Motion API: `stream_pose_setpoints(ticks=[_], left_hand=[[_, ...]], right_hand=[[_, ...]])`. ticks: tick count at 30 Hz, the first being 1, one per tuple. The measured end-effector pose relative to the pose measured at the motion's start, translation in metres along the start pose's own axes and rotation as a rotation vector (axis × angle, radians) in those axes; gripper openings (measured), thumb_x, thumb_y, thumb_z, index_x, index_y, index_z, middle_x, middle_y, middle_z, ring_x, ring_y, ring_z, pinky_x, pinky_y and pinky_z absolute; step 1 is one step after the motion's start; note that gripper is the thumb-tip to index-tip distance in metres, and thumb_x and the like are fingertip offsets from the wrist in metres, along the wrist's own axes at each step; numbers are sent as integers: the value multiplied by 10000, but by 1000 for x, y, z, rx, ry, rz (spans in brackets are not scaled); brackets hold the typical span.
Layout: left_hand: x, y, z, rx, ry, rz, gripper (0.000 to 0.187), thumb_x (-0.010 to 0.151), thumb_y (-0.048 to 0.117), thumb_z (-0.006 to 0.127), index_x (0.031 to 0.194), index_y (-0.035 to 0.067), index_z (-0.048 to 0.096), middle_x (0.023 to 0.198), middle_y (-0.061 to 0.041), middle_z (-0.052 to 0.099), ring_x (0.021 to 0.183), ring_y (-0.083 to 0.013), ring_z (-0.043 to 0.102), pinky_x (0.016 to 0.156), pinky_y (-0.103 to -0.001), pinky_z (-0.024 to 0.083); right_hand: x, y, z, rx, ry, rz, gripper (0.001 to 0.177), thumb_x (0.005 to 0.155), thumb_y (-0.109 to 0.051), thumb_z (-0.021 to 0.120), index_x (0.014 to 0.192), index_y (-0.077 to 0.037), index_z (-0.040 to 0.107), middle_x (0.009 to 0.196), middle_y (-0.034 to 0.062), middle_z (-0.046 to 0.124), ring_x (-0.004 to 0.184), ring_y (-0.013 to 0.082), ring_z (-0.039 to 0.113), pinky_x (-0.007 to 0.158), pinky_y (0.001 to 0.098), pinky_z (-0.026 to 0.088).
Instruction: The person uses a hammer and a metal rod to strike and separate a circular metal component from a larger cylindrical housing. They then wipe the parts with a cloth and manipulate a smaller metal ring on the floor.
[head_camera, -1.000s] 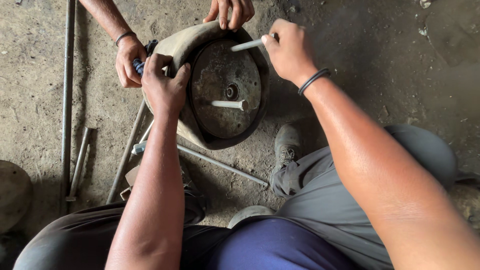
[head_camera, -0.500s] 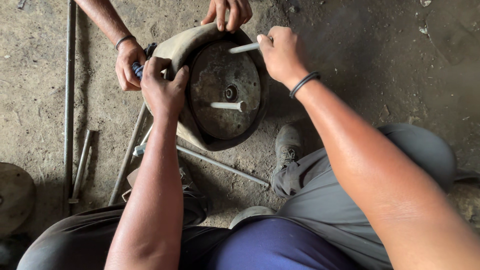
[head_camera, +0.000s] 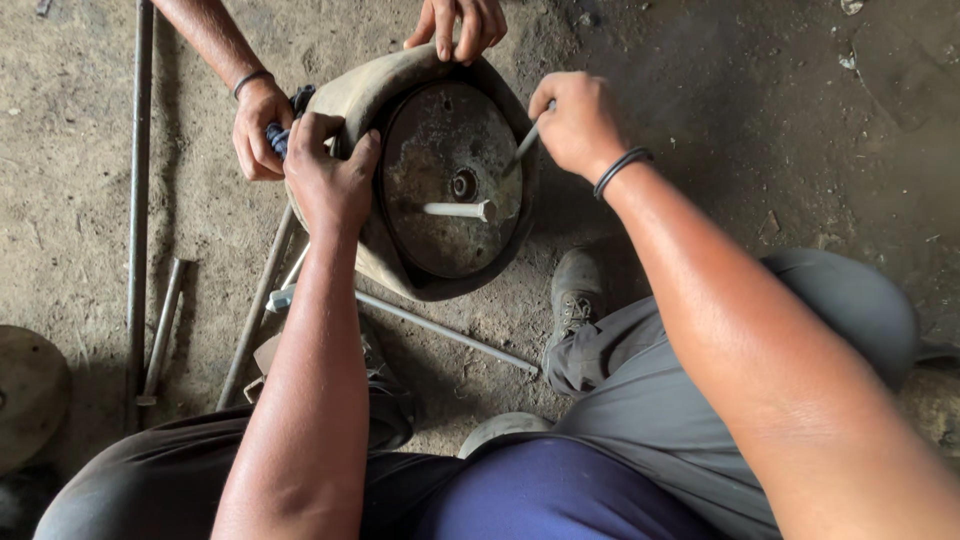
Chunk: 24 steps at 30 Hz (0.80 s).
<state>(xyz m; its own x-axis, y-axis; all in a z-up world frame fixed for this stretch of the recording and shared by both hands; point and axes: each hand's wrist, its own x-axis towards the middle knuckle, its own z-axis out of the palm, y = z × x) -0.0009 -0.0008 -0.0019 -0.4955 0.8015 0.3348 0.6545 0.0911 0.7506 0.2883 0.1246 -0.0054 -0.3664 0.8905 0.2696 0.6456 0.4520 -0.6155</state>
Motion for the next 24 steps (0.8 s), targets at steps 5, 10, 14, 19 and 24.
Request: stream_pose_setpoints(ticks=[5,10,14,19,24], left_hand=[[1,-8,2,-3,11,6,369,816,248,867,1007,-5,679,1001,-143,686,933,-313,676,856,-410,524],[5,-21,3,-19,21,49,359,834,226,876,1007,-19,677,989,-149,683,930,-304,676,871,-405,528],[7,-25,4,-30,28,30,345,830,211,872,988,-23,674,977,-141,685,905,-283,680,848,-395,537],[6,-24,3,-47,16,15,334,827,203,864,995,-19,679,980,-133,689,905,-269,686,848,-385,544],[3,-21,4,-34,26,38,343,836,206,870,998,-25,676,982,-139,681,907,-279,680,847,-390,539]], right_hand=[[0,15,-15,77,-20,219,118,844,2,664,766,-41,741,698,112,723,628,199,735,612,323,580],[-11,31,-11,165,-49,371,134,852,10,632,752,-8,720,641,102,697,546,155,714,531,295,568],[-18,47,1,356,15,484,93,870,-1,647,803,13,709,704,92,708,559,164,725,502,290,593],[-25,52,-4,423,6,581,91,905,-19,637,850,24,695,744,102,713,585,177,741,495,295,611],[-27,45,-11,338,-241,753,98,856,53,575,853,18,667,739,149,693,565,208,726,493,365,617]])
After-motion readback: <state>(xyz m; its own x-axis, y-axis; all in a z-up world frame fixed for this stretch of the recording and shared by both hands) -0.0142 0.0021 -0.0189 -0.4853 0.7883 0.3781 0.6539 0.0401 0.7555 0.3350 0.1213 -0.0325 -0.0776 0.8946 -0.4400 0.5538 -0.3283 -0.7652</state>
